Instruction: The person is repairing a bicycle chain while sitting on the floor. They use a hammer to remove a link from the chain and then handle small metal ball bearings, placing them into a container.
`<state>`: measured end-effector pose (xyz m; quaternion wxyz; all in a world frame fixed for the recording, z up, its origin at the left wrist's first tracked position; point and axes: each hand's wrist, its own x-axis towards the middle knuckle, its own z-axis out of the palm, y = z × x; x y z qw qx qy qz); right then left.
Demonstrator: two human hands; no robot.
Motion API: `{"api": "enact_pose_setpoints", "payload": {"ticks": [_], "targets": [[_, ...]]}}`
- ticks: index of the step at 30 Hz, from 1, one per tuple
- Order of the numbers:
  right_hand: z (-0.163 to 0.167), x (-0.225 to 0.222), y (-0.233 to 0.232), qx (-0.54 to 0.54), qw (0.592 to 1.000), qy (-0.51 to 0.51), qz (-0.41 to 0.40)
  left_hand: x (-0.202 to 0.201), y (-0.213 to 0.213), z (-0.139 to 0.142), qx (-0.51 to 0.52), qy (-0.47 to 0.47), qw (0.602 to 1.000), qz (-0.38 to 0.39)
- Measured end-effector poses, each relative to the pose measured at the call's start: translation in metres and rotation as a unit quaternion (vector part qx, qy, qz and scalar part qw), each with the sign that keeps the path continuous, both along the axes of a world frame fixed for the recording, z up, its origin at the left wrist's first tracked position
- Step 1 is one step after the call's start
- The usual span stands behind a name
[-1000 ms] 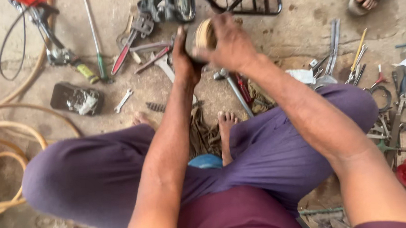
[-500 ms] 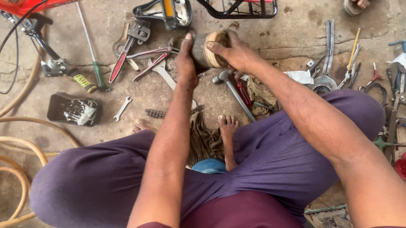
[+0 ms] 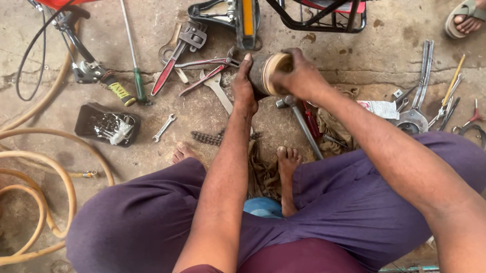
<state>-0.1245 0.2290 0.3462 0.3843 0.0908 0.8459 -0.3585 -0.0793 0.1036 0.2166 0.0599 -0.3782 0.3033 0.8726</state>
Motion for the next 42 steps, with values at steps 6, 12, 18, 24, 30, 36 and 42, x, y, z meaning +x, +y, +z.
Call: {"api": "enact_pose_setpoints", "payload": {"ticks": [6, 12, 18, 24, 30, 36, 42], "targets": [[-0.007, 0.005, 0.004, 0.059, 0.696, 0.503, 0.509, -0.003, -0.023, -0.011, 0.086, 0.024, 0.996, 0.008], [-0.022, -0.029, 0.031, 0.035, 0.941, 0.262, 0.211, 0.009, -0.042, -0.025, 0.186, 0.133, 0.972, 0.057], [-0.046, -0.039, 0.055, 0.166, 0.947, 0.206, 0.182, 0.009, -0.038, -0.033, 0.182, 0.087, 0.979, 0.019], [-0.03, -0.047, 0.053, 0.275, 0.913, 0.202, 0.223, 0.0, -0.035, -0.031, 0.17, 0.135, 0.975, 0.05], [0.01, -0.01, 0.023, -0.073, 0.882, 0.33, 0.327, -0.001, -0.03, -0.031, 0.195, 0.187, 0.959, 0.082], [-0.02, 0.038, -0.02, -0.049, 0.881, 0.398, 0.253, -0.013, -0.023, -0.015, 0.18, 0.249, 0.948, 0.081], [-0.014, 0.009, -0.019, 0.067, 0.819, 0.406, 0.4, -0.02, -0.014, -0.009, 0.123, 0.216, 0.969, -0.002]]}}
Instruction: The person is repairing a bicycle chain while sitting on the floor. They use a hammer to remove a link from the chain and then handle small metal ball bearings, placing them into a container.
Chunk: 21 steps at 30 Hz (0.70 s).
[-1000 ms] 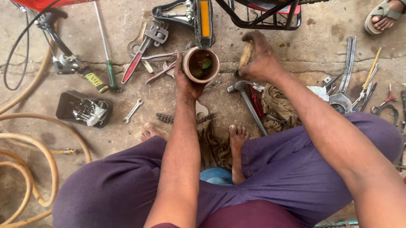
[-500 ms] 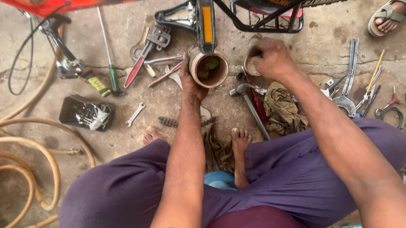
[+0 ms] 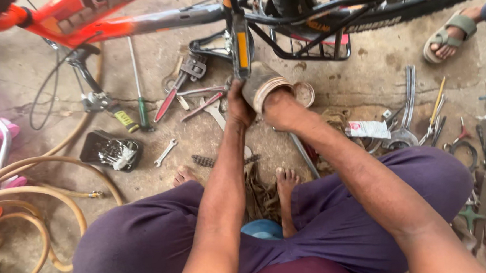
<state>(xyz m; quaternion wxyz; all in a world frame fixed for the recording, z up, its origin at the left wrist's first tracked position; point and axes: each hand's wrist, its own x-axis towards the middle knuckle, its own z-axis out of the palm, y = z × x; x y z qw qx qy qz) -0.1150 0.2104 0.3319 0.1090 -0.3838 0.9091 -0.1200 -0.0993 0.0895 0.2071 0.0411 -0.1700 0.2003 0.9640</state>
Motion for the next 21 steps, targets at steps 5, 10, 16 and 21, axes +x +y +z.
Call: {"api": "enact_pose_setpoints", "payload": {"ticks": [5, 10, 16, 21], "targets": [[0.03, -0.02, -0.014, 0.139, 0.986, -0.084, 0.027, 0.01, 0.018, 0.003, -0.003, -0.012, 1.0, 0.005], [0.043, -0.023, -0.021, 0.157, 0.961, -0.223, 0.042, 0.016, 0.008, 0.014, 0.003, -0.005, 1.0, 0.028], [0.042, -0.03, -0.011, 0.154, 0.936, -0.316, 0.011, 0.01, -0.009, 0.016, -0.004, -0.114, 0.992, -0.056], [0.031, 0.002, -0.026, 0.117, 0.974, -0.195, -0.011, 0.01, -0.013, 0.016, 0.051, -0.016, 0.998, 0.013]]}}
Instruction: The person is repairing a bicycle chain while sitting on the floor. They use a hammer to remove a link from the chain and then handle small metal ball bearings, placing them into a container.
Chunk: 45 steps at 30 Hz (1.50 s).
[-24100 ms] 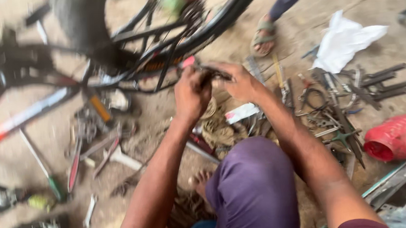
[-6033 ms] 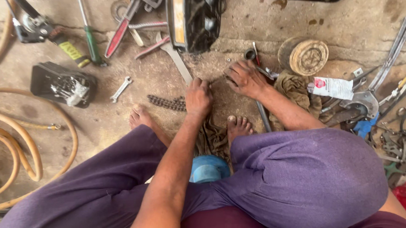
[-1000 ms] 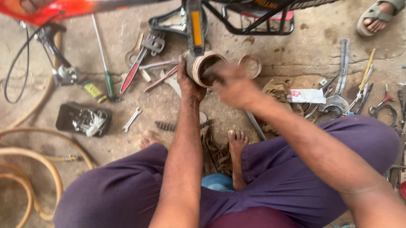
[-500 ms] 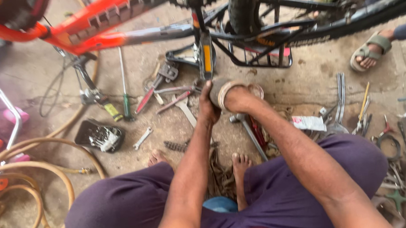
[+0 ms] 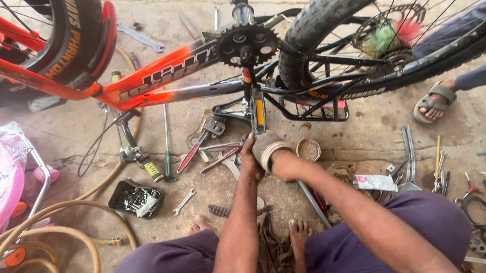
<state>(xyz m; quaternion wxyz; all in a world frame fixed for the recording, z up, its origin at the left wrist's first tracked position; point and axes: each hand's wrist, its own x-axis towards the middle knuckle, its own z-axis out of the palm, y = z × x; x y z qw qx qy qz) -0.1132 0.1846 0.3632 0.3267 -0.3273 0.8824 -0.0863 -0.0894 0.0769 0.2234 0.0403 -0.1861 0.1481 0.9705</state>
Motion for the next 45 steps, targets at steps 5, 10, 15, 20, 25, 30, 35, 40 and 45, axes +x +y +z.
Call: {"api": "enact_pose_setpoints", "payload": {"ticks": [5, 10, 15, 20, 25, 30, 35, 40, 45], "targets": [[-0.002, 0.024, -0.017, -0.087, 0.978, 0.188, 0.034, 0.01, -0.002, 0.002, 0.001, -0.001, 0.997, 0.072], [0.01, 0.012, -0.037, 0.017, 0.99, -0.003, -0.14, 0.013, -0.017, 0.009, 0.004, 0.024, 0.999, 0.043], [0.008, 0.009, -0.034, -0.006, 0.993, 0.02, -0.115, 0.014, -0.012, 0.018, -0.12, -0.169, 0.976, -0.071], [-0.003, 0.021, -0.021, -0.038, 0.995, 0.044, -0.075, 0.01, -0.022, 0.034, -0.198, -0.111, 0.961, -0.155], [0.005, -0.01, -0.008, -0.085, 0.99, -0.026, -0.109, -0.008, -0.035, 0.078, -0.523, -0.146, 0.779, -0.315], [0.01, -0.015, 0.024, -0.051, 0.983, -0.107, -0.138, -0.018, -0.01, 0.121, -0.765, -0.082, 0.514, -0.378], [0.014, -0.017, 0.017, -0.036, 0.978, -0.164, -0.125, -0.018, -0.017, 0.106, -0.757, -0.08, 0.547, -0.347], [0.021, -0.03, 0.012, -0.013, 0.977, -0.193, -0.09, -0.008, 0.008, 0.035, -0.312, -0.097, 0.899, -0.293], [0.004, -0.013, 0.006, 0.002, 0.982, -0.172, -0.08, 0.024, 0.059, -0.019, -0.03, -0.16, 0.981, -0.102]]}}
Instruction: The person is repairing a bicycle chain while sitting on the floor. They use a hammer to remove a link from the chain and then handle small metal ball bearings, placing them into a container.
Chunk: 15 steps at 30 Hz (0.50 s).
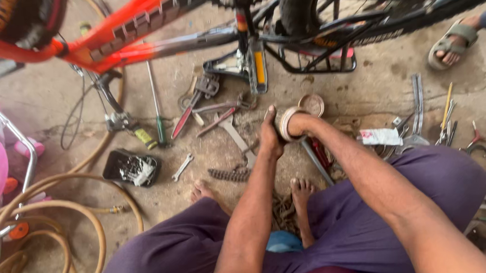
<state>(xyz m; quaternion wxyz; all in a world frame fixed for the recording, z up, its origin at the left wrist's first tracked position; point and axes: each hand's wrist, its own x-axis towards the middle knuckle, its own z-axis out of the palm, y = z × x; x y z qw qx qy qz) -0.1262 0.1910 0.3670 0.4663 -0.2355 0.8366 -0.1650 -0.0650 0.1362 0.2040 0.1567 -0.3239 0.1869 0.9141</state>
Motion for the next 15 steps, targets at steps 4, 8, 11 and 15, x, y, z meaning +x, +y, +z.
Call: {"api": "enact_pose_setpoints", "payload": {"ticks": [4, 8, 11, 15], "targets": [[-0.006, -0.002, -0.019, 0.0, 0.996, 0.09, 0.006, -0.012, 0.003, 0.007, -0.017, -0.036, 0.99, 0.134], [-0.004, -0.002, -0.034, -0.027, 0.972, 0.234, 0.021, -0.031, -0.02, 0.022, -0.024, 0.04, 0.975, 0.218], [-0.007, 0.003, -0.034, -0.038, 0.944, 0.325, 0.045, -0.033, -0.029, 0.032, 0.062, 0.14, 0.953, 0.263], [-0.011, 0.013, -0.025, -0.008, 0.909, 0.403, 0.107, -0.033, -0.034, 0.042, 0.071, 0.202, 0.938, 0.271]]}}
